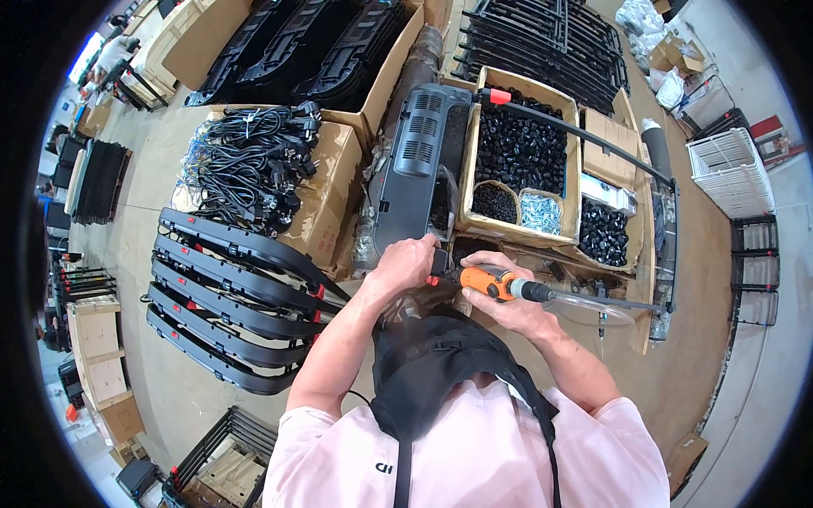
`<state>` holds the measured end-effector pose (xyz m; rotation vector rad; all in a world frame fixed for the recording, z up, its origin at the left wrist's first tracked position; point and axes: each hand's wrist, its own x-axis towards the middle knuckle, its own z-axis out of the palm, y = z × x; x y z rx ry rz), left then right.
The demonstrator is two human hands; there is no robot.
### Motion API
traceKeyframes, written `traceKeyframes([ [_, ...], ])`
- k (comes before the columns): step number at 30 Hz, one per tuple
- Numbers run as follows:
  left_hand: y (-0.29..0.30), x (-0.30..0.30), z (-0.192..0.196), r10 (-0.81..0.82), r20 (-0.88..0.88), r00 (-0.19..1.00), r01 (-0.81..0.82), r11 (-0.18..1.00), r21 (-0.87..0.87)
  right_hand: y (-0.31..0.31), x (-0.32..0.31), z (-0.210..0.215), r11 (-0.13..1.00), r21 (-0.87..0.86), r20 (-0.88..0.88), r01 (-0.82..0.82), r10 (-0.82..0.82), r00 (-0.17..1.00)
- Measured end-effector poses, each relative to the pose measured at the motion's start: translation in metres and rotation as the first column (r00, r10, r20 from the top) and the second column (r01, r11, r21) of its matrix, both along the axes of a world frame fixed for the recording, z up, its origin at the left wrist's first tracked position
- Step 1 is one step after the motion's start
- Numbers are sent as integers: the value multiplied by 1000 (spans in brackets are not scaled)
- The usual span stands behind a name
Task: Assembling a vehicle running board by attaching plastic components using an electric screwdriver and screws.
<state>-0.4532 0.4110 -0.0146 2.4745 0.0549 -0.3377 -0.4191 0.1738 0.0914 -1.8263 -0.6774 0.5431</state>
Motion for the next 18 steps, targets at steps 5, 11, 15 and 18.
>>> traceKeyframes([
  [5,1,2,16,-20,-74,997,20,1000,3,6,2,-3,999,-26,46,-36,37,998],
  [11,6,-4,-2,-25,-9,1000,24,998,-61,20,4,-5,991,-91,97,-99,108,989],
  [15,-1,-19,-18,249,196,948,-182,934,-307,31,2,2,967,-191,159,-169,201,967],
  [18,3,-40,-5,347,-474,809,-562,225,-796,32,6,-2,965,-202,123,-166,193,973],
])
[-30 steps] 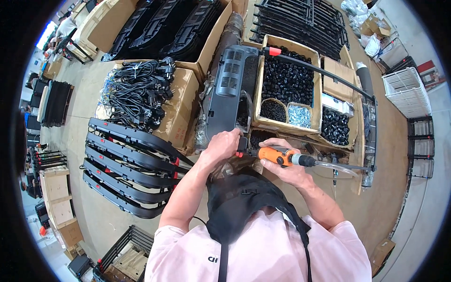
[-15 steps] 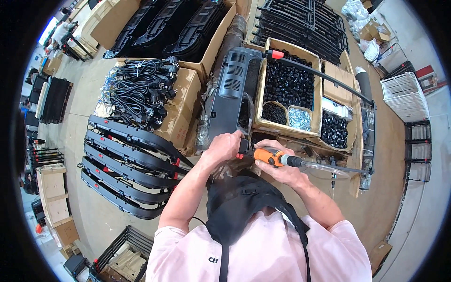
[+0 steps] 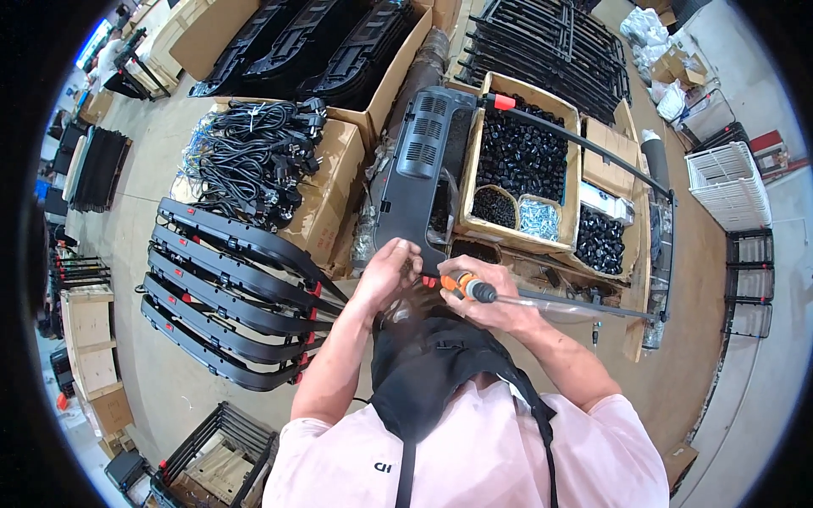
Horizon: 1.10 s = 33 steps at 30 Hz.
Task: Assembling a vehicle running board by attaching plastic components using an electric screwdriver and screws.
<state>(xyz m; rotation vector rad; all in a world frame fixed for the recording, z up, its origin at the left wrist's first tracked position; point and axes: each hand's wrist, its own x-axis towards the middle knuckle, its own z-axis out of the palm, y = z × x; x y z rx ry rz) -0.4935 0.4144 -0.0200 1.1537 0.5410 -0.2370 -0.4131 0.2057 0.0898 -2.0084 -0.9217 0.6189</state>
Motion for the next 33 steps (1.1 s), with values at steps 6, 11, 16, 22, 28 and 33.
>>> traceKeyframes([
  [6,-19,-49,-14,336,6,942,-318,897,-306,1,5,0,999,-2,-22,-47,47,999],
  [11,-40,-65,-20,384,-90,919,-391,858,-333,1,6,-7,997,-6,39,-74,74,996],
  [16,-48,-70,-29,418,-77,905,-414,826,-383,7,3,10,996,-69,-66,-53,48,997],
  [22,-56,-60,-33,432,-283,857,-508,610,-608,2,-5,17,974,216,-207,65,-20,978],
  [28,-59,-46,-20,465,-349,814,-554,437,-708,5,-8,9,974,225,-176,-20,60,983],
  [33,-61,-47,-28,456,-359,815,-528,326,-784,6,-13,1,961,277,-192,7,48,980],
])
